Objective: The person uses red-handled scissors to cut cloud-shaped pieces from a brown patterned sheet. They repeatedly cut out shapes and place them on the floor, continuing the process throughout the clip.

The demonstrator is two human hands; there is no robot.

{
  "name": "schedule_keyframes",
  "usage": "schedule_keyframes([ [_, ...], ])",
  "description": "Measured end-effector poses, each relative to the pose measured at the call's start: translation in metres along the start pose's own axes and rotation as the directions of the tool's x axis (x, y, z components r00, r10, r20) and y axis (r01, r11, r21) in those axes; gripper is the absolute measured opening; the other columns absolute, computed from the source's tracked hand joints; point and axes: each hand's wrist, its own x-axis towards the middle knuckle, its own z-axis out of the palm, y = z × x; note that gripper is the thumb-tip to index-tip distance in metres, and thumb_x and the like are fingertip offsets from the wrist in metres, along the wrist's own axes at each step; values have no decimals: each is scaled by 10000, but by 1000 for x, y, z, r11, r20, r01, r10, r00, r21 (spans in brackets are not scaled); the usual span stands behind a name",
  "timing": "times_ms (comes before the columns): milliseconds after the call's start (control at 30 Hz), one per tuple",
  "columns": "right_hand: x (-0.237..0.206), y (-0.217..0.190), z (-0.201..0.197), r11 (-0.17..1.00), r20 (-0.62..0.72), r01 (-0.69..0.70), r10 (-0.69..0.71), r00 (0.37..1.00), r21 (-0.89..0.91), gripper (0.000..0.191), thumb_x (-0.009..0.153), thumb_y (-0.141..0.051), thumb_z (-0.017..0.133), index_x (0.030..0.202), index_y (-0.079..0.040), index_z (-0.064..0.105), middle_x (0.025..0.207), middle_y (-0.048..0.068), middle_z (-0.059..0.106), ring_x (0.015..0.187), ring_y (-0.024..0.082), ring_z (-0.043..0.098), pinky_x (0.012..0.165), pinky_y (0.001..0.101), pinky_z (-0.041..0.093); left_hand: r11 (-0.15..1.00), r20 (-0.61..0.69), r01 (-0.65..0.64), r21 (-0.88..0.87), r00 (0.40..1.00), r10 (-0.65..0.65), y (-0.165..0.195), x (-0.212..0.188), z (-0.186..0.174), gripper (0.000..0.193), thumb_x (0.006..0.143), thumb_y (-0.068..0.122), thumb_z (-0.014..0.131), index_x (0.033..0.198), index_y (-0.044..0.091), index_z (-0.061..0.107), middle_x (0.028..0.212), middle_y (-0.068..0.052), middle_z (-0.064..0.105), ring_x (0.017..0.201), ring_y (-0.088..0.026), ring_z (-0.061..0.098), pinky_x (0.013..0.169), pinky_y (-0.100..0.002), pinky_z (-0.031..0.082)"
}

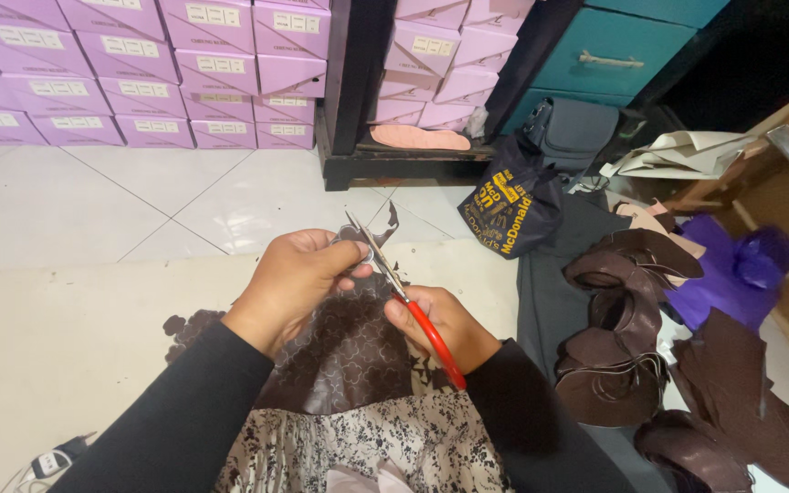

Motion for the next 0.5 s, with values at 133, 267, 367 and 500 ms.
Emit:
schedule_keyframes([
  [133, -2, -2, -1, 1000, 12, -7, 7, 1000, 20, 427, 1028, -448, 561, 847, -63, 533, 599, -57, 431, 469, 55, 398, 433, 253, 318, 999, 18, 5, -34, 1000, -5, 1, -1, -1, 127, 887, 81, 708, 892, -46, 707, 834, -107, 752, 718, -114, 701, 573, -208, 506],
  [267, -2, -2, -3, 999, 44, -18, 16, 999, 46, 405, 1028, -430, 574, 842, -75, 516, 615, -60, 422, 487, 52, 391, 442, 251, 313, 1000, 16, 23, -19, 1000, -22, 3, -3, -3, 125, 881, 79, 713, 889, -45, 712, 829, -99, 752, 711, -104, 701, 570, -198, 506],
  [367, -1, -2, -3, 999, 38, -30, 29, 999, 19, 392, 1026, -417, 579, 856, -67, 533, 607, -57, 428, 485, 51, 388, 438, 250, 305, 1000, 18, 25, -3, 1000, -25, 4, -4, -4, 126, 877, 82, 718, 893, -43, 722, 826, -95, 751, 698, -95, 691, 558, -192, 488],
  [500, -1, -2, -3, 998, 24, -56, 56, 998, 0, 369, 1007, -407, 581, 931, -47, 605, 586, -57, 439, 470, 48, 384, 429, 245, 288, 1000, 19, 23, 0, 1000, -23, 4, -5, -6, 129, 877, 84, 724, 892, -43, 723, 814, -97, 748, 681, -94, 674, 548, -189, 473],
])
